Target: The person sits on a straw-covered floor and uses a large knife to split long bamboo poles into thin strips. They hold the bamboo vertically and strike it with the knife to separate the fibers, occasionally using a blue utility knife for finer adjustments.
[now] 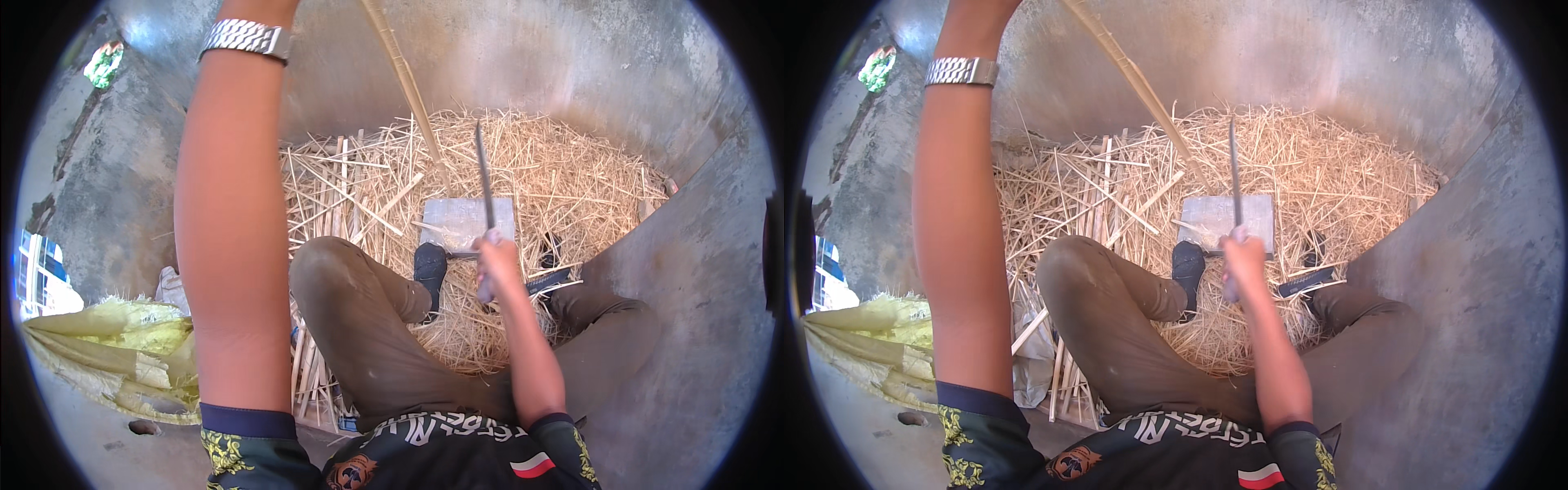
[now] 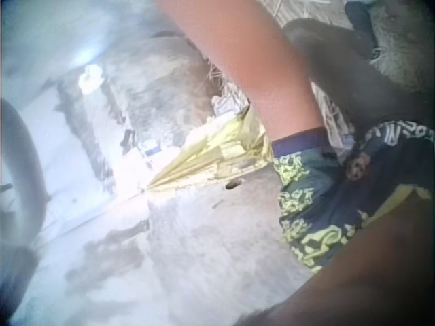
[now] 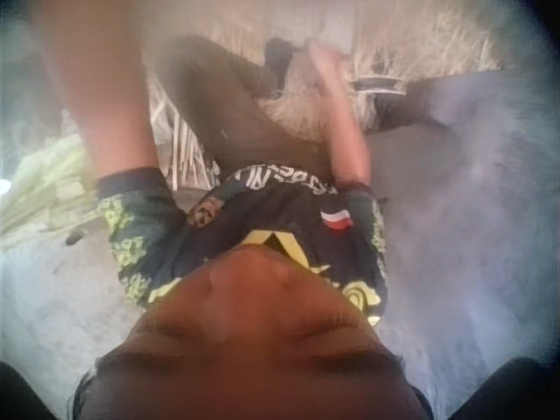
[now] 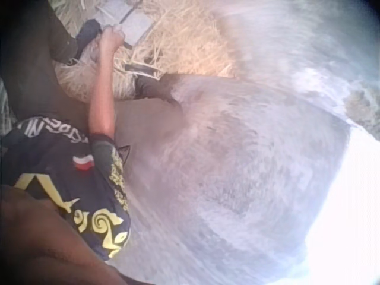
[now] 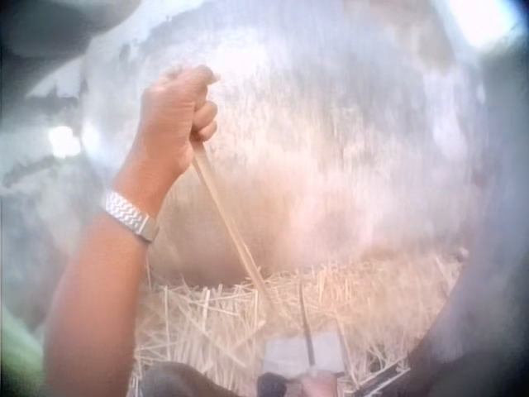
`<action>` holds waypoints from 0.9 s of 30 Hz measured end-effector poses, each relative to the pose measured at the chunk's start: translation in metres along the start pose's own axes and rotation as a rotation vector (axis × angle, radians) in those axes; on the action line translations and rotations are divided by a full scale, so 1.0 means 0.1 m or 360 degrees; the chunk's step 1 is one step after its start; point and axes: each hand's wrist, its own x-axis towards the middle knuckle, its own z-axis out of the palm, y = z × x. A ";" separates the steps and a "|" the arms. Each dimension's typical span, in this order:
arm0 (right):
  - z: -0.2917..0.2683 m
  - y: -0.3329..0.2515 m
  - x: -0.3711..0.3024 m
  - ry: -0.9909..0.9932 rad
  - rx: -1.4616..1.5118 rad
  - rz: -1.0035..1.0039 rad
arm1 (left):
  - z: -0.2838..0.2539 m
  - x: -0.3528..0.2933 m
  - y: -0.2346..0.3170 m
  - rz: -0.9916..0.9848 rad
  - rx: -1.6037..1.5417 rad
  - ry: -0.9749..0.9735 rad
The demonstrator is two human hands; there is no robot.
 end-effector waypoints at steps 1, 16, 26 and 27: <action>-0.10 -0.15 -0.07 0.0006 0.0134 -0.0074 | -0.14 0.00 -0.07 0.0005 -0.0009 -0.0094; -0.31 -0.83 -0.83 -0.0052 -0.0294 -0.0777 | 0.10 0.06 0.05 -0.0173 -0.0338 -0.0603; -0.12 -0.84 -1.17 -0.0268 0.0525 -0.0784 | 0.64 -0.18 0.33 -0.0130 -0.0420 -0.0496; -0.13 -0.84 -1.13 -0.0350 0.0176 -0.0629 | 0.60 -0.17 0.38 -0.0150 -0.0387 -0.0487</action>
